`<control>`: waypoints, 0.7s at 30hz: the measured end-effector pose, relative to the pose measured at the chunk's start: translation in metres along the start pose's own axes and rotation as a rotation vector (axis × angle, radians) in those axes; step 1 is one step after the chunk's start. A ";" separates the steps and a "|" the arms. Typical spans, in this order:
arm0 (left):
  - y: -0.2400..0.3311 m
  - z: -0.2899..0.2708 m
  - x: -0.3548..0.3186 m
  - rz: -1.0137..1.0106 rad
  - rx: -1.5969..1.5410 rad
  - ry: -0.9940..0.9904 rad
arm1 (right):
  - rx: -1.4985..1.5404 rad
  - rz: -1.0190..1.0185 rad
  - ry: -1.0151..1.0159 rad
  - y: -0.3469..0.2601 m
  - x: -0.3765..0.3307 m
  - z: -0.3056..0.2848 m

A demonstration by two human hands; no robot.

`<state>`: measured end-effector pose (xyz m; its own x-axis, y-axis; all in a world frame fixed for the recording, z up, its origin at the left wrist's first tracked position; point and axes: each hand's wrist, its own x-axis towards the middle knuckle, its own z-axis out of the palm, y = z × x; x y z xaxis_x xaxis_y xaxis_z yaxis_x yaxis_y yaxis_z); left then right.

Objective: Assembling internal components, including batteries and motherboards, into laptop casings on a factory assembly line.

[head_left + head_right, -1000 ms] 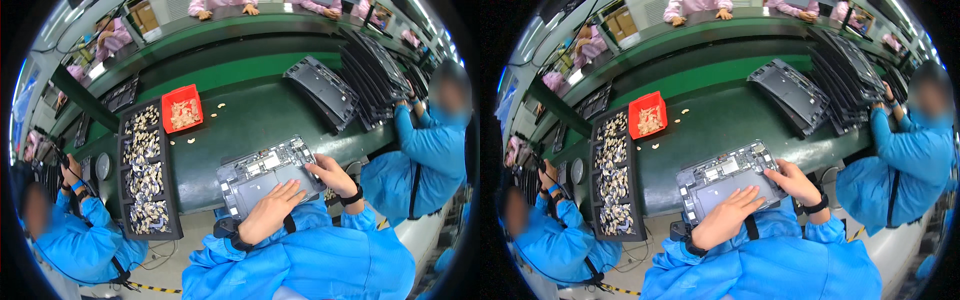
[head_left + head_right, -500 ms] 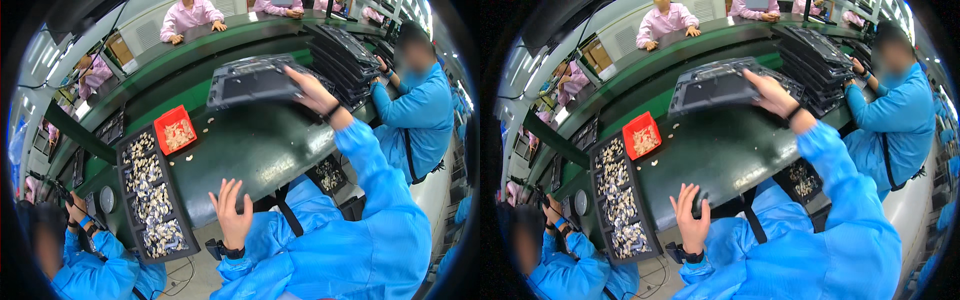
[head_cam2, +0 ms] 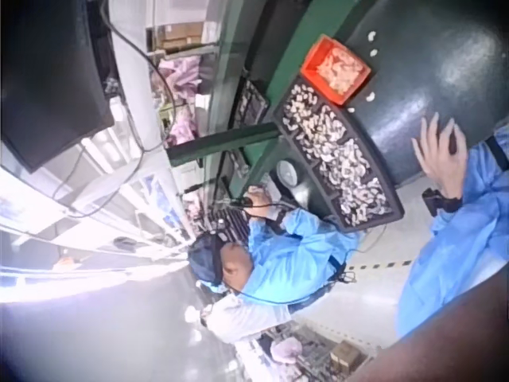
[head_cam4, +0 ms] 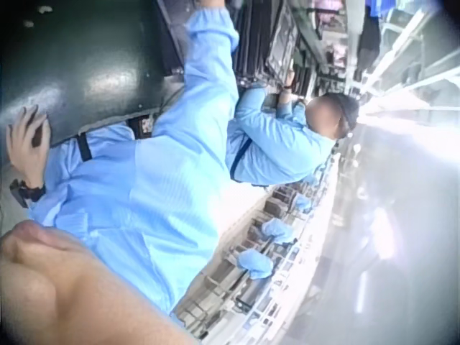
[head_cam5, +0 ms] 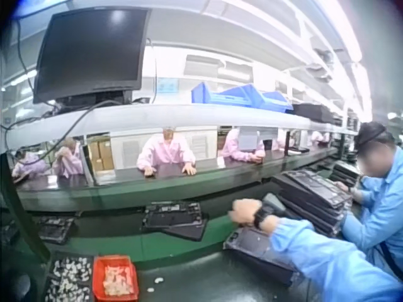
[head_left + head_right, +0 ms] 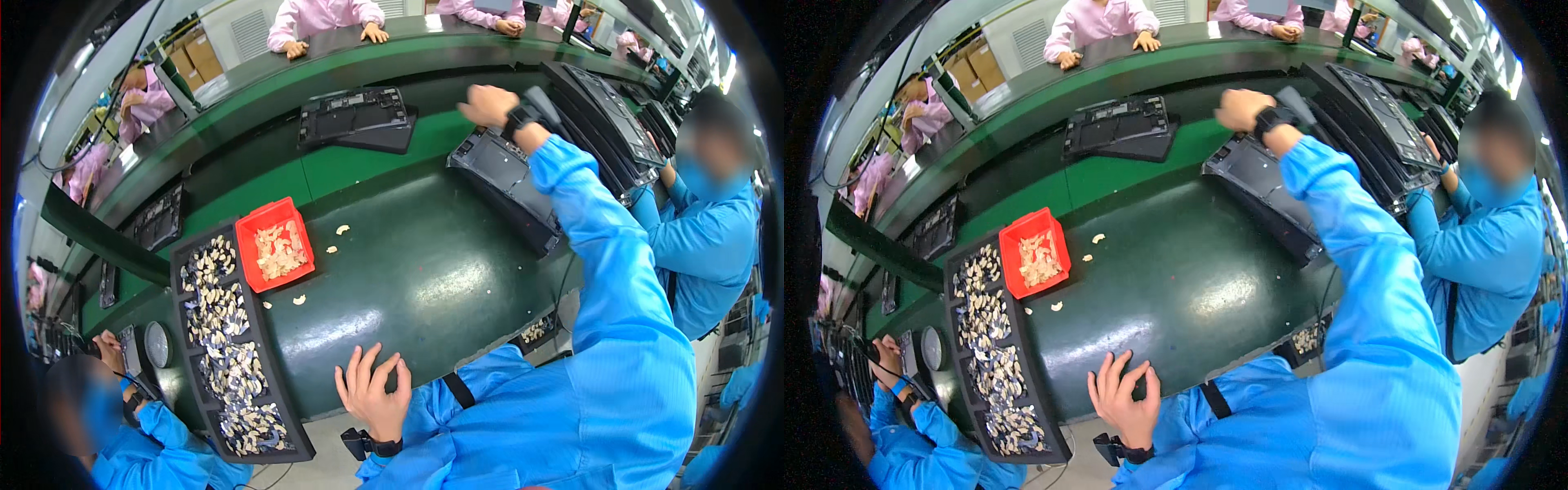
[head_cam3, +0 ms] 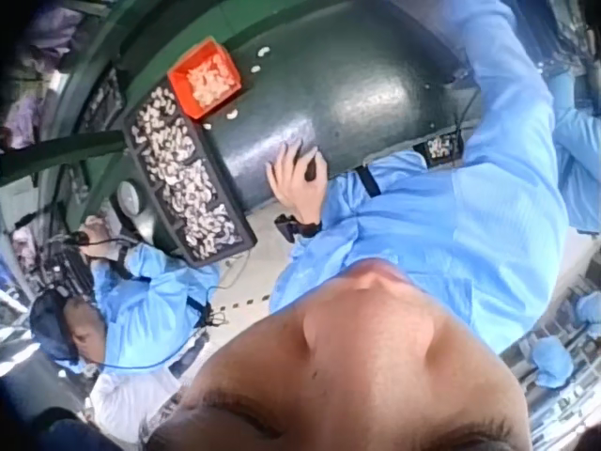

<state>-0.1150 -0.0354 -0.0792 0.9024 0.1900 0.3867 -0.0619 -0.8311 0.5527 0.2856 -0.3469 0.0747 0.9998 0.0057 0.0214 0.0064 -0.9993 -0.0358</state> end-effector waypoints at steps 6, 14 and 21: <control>0.002 0.004 0.002 0.072 -0.021 0.021 | 0.042 0.242 -0.009 0.087 -0.024 0.048; 0.005 0.002 -0.001 0.066 -0.068 0.047 | 0.233 -0.006 0.101 0.102 -0.008 0.072; 0.008 -0.038 0.004 -0.023 -0.274 -0.066 | 0.532 -0.544 0.202 0.029 -0.066 0.022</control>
<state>-0.1283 -0.0213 -0.0447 0.9304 0.1653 0.3272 -0.1455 -0.6527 0.7435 0.2207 -0.3756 0.0498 0.8303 0.4316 0.3527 0.5543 -0.7061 -0.4407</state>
